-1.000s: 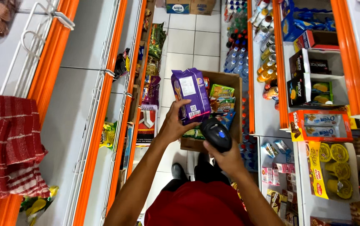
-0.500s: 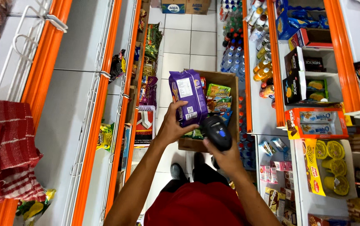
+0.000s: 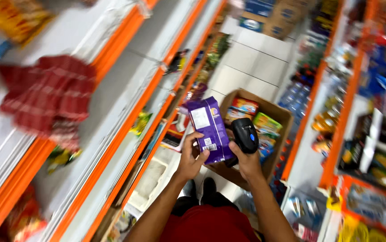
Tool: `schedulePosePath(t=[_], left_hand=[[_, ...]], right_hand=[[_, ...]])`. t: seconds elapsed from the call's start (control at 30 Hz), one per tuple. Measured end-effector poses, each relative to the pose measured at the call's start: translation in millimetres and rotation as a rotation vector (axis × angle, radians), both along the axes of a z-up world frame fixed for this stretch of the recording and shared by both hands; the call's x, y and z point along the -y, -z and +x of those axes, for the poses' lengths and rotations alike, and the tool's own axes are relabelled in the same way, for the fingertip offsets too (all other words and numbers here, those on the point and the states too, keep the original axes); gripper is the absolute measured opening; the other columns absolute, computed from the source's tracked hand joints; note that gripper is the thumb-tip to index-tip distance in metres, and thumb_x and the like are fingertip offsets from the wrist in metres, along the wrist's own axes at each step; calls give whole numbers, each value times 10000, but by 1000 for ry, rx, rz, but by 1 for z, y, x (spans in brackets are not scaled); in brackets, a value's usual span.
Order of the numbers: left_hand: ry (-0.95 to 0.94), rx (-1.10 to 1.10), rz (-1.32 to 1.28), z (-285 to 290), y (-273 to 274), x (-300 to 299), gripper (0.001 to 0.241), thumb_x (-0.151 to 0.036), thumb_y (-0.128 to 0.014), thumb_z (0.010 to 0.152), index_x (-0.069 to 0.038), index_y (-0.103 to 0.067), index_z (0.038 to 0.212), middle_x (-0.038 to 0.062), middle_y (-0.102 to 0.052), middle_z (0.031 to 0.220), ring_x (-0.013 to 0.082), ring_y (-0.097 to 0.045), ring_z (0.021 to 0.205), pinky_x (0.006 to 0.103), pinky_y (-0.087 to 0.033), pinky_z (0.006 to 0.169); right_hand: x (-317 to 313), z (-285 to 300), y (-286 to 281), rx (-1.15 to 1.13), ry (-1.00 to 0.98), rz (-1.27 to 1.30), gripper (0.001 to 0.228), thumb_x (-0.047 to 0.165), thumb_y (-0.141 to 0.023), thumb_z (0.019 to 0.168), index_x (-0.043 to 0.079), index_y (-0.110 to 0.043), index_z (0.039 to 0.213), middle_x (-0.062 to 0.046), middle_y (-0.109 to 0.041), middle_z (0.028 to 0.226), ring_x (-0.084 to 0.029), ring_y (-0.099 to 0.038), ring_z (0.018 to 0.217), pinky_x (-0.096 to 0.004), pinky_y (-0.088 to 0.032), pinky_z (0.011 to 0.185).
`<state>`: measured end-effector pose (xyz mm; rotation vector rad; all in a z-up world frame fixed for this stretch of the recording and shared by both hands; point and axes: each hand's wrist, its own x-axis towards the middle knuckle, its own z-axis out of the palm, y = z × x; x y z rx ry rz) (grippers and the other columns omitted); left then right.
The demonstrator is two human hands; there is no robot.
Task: The person takes snack packages from a box, scans their barcodes using a handheld barcode scanner, and places them onto store shelves.
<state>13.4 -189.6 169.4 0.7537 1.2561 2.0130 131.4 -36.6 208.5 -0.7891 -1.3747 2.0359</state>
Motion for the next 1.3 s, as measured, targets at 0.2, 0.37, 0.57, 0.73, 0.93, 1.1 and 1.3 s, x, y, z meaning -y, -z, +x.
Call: schedulePosePath(t=[0.2,0.37,0.57,0.73,0.93,1.1,1.3], left_hand=[[-215,-145,-210,9,-39,68,434,-75,-648,1013,-78,-414,1379,134,-359,1546,236,-483,1388,407,-529,1031],[-441,-132,-166,29,-77,130,826,-198,-764,925,-138,-246,1565,162,-421,1479,268,-490,1358,411,-487,1113],[-565,314,267,57,-70,216,901,-347,-779,853,-77,-294,1564,191,-515,1430,320,-541,1293,456,-485,1063],[-535,461,605,90,-74,309,782,-454,-656,918,-14,-418,1520,161,-578,1451,298,-552,1348,462,-417,1185],[-613,402,692,124,-105,422,788,-509,-585,923,-35,-401,1524,154,-556,1467,290,-553,1355,468,-398,1180],[-592,231,664,144,-108,510,833,-543,-561,965,3,-365,1563,165,-532,1517,286,-533,1394,449,-379,1221],[-992,-9,164,175,-143,614,767,-445,-516,1018,-24,-257,1606,185,-487,1533,254,-500,1367,414,-386,1160]], right_hand=[[47,-16,4,64,-277,269,527,19,-818,793,-8,-610,1276,-45,-669,1092,-143,-654,941,-313,-568,824],[103,-33,-43,-215,-528,694,619,108,-885,737,0,-586,1269,-68,-671,1097,-140,-661,960,-288,-555,852],[177,-42,-100,-401,-915,738,545,64,-825,778,-19,-653,1288,-127,-731,1210,-193,-701,1108,-347,-545,961],[272,-41,-128,-434,-847,836,607,263,-898,733,17,-647,1227,-131,-729,1154,-227,-711,1010,-342,-574,875],[400,-25,-160,-985,-749,1263,497,320,-867,765,70,-595,1098,-177,-648,1273,-431,-631,1159,-461,-538,992],[480,-22,-165,-1105,-824,1178,375,200,-815,836,51,-566,1073,-208,-645,1324,-514,-636,1213,-512,-550,1015],[561,-25,-185,-1264,-833,1157,334,203,-795,864,60,-556,1047,-208,-684,1263,-374,-697,1045,-482,-562,931]])
